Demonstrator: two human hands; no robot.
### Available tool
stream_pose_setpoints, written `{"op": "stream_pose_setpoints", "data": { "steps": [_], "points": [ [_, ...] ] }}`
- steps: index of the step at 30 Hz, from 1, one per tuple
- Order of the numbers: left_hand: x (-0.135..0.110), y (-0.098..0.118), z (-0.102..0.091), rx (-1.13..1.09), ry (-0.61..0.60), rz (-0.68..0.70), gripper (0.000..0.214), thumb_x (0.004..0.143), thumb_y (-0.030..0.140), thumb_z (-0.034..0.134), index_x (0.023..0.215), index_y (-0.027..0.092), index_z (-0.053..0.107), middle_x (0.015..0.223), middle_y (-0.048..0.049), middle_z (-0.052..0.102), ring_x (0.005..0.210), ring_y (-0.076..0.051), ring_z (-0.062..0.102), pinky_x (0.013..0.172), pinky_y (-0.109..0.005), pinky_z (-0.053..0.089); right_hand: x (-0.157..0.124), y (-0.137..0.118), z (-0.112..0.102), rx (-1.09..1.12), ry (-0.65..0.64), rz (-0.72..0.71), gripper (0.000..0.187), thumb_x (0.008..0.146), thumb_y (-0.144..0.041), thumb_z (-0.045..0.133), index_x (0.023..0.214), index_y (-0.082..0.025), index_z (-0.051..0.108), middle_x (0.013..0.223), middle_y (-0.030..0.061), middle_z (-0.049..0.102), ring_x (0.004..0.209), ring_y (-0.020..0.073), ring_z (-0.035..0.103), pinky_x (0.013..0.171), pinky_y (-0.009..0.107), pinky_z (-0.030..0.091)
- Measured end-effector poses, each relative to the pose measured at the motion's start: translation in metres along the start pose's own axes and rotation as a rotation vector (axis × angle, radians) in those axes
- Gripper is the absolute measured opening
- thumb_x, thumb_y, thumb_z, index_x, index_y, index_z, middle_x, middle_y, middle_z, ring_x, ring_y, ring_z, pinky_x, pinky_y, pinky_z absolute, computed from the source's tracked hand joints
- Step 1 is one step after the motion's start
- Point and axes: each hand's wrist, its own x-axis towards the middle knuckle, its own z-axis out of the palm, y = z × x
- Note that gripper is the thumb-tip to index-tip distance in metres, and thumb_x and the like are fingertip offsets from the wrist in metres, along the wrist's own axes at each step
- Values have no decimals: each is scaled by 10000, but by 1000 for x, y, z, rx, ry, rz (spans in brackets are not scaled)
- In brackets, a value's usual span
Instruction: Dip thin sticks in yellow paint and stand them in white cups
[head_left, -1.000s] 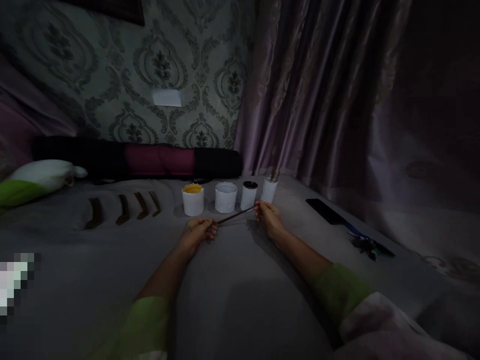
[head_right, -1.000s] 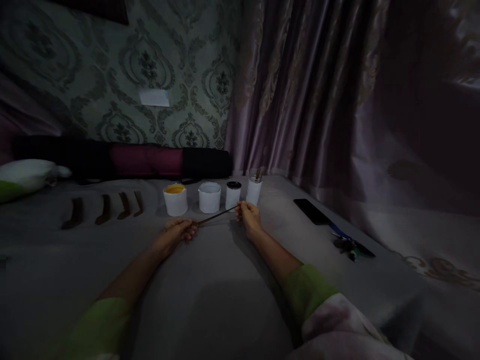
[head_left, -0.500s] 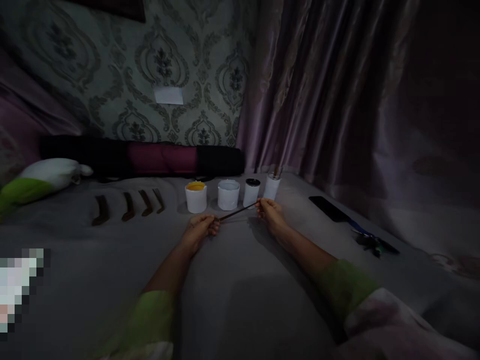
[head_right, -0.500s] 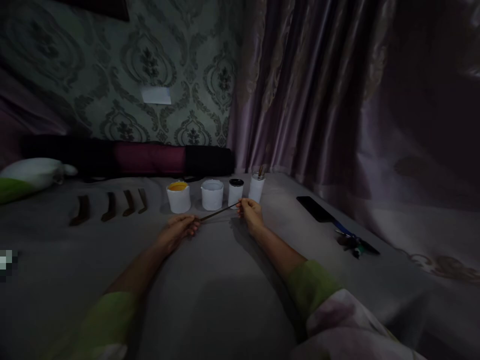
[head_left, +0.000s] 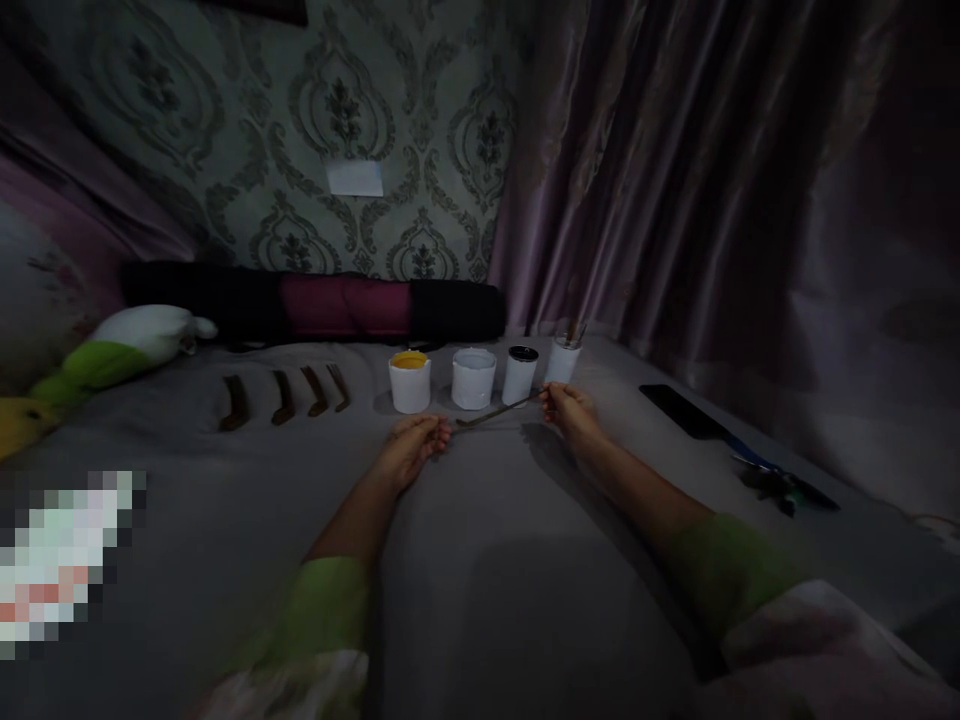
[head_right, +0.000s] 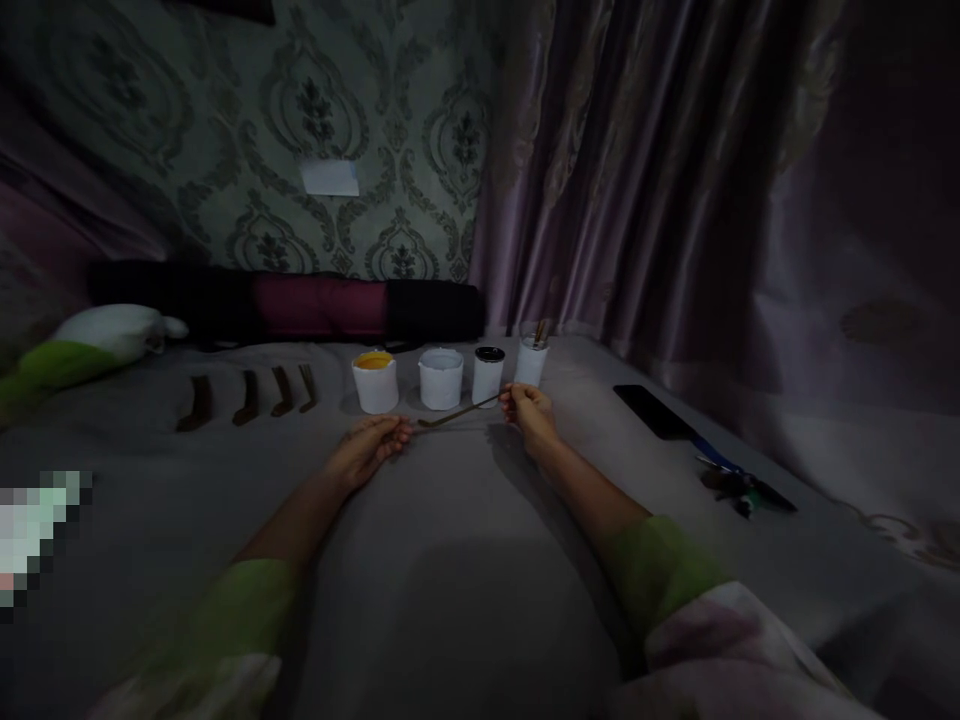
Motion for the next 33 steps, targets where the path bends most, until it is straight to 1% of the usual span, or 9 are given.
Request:
{"op": "stream_pose_setpoints", "data": {
  "steps": [5, 13, 19, 25, 33],
  "points": [
    [1, 2, -3, -69, 4, -16, 111, 782, 78, 478, 732, 80, 577, 617, -54, 606, 506, -62, 543, 473, -153, 425, 5, -10, -14, -46, 28, -32, 168, 682, -315, 607, 724, -155, 573, 622, 1, 566, 478, 64, 479, 382, 163, 369],
    [2, 2, -6, -86, 14, -41, 97, 785, 83, 490, 743, 98, 576, 652, -50, 616, 530, -55, 554, 490, -136, 438, 11, -36, -31, -85, 46, -85, 98, 735, -235, 557, 703, -147, 587, 617, 6, 566, 478, 61, 493, 381, 157, 380],
    [0, 3, -6, -102, 13, -56, 118, 786, 61, 471, 765, 98, 581, 653, -47, 621, 533, -54, 563, 496, -135, 454, 21, -72, -41, -119, 106, -119, 100, 750, -203, 545, 682, -137, 577, 577, 5, 552, 442, 54, 477, 365, 149, 376],
    [-2, 3, -5, -89, 24, -54, 114, 794, 68, 471, 760, 103, 574, 642, -40, 616, 518, -54, 558, 469, -132, 449, 31, -111, -47, -151, 173, -199, 122, 763, -127, 504, 654, -128, 557, 557, 3, 537, 420, 52, 465, 354, 158, 362],
    [-1, 3, -6, -68, 9, -47, 111, 792, 62, 474, 768, 94, 578, 644, -49, 611, 518, -59, 556, 472, -139, 456, 52, -144, -59, -167, 232, -295, 121, 771, -122, 489, 679, -121, 568, 573, 12, 537, 419, 54, 475, 345, 160, 360]
  ]
}}
